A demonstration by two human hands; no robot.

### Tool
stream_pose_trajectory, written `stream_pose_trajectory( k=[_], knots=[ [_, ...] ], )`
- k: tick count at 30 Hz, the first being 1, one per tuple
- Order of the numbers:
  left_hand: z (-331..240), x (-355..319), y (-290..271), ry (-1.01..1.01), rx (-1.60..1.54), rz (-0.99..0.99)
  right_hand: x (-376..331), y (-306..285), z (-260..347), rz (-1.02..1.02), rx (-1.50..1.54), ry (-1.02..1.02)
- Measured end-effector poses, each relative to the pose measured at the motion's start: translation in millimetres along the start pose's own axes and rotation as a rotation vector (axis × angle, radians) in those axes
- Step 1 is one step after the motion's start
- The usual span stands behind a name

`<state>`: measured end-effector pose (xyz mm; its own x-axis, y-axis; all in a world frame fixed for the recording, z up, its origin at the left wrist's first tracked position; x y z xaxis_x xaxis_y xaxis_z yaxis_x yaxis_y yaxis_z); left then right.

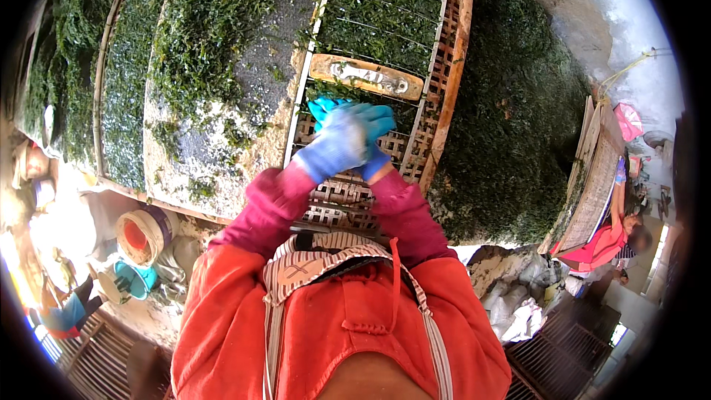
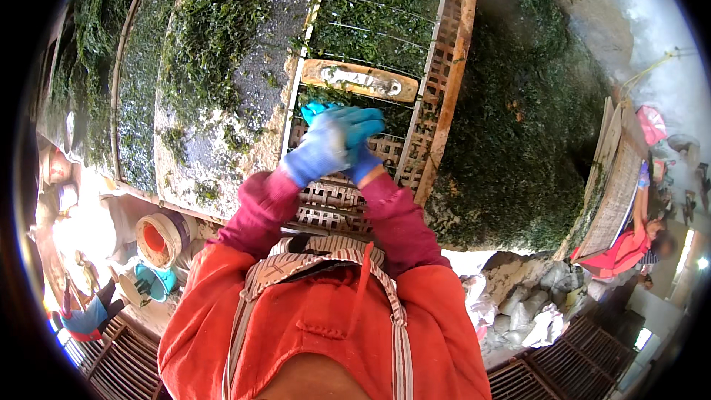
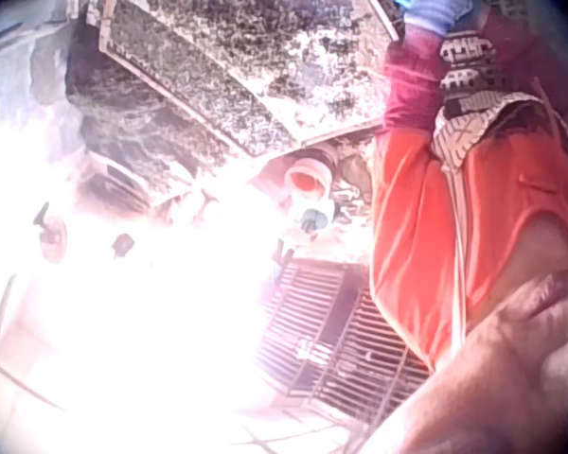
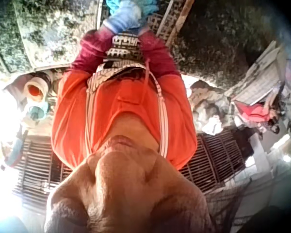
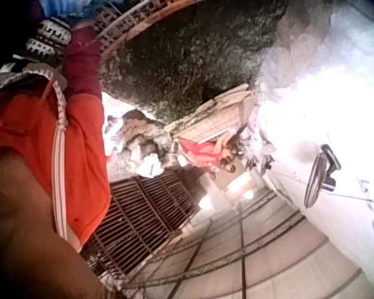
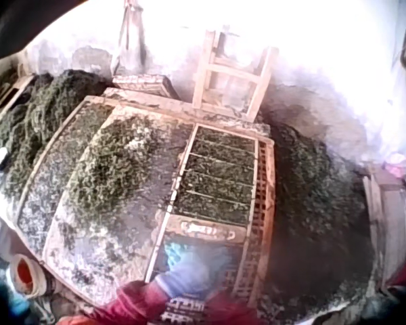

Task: The person distributes greenery onto wooden frames and sorts clumps of leaves containing silkworm larvae by hand.

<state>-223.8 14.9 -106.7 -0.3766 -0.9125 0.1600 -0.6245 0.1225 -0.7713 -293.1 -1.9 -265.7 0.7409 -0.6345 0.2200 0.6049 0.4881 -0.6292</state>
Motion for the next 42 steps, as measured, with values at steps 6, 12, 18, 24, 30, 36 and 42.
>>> stream_pose_trajectory(
  k=[6, 12, 18, 24, 30, 36, 42],
  knots=[
    [62.5, -102.0, -51.0, -0.21, 0.19, -0.746, 21.7, -102.2, 91.3, -0.521, -0.418, -0.177],
    [60.2, -94.6, -31.5, -0.241, 0.355, -0.667, 35.2, -51.0, 103.8, -0.193, -0.513, -0.144],
    [73.1, -67.9, 2.9, -0.324, 0.581, -0.193, -33.4, -117.2, 55.2, -0.34, -0.207, -0.014],
    [56.6, -44.8, 24.7, -0.222, 0.569, -0.079, -48.8, -153.7, 52.9, -0.452, -0.362, 0.012],
    [48.0, -54.5, -18.8, -0.057, 0.236, -0.261, -28.7, -123.0, 65.6, -0.165, -0.604, -0.127],
    [142.1, -151.2, -118.2, -0.485, 0.288, -0.955, -50.3, -120.7, 44.9, -0.28, -0.736, 0.025],
    [220.8, -196.5, -142.8, -0.604, 0.146, -0.817, -45.1, -116.4, 41.3, -0.305, -0.675, -0.024]
  ],
)
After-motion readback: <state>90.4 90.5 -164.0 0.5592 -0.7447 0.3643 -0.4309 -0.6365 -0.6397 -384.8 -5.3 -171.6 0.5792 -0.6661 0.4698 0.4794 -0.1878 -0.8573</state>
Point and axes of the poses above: each hand's wrist, its own x-axis towards the middle knuckle, its own y-axis out of the palm, z = x × y, the point moved 5 cm from there along x, towards the middle knuckle, and after that the axes turned 2 degrees about -y, right-handed, at the moved point
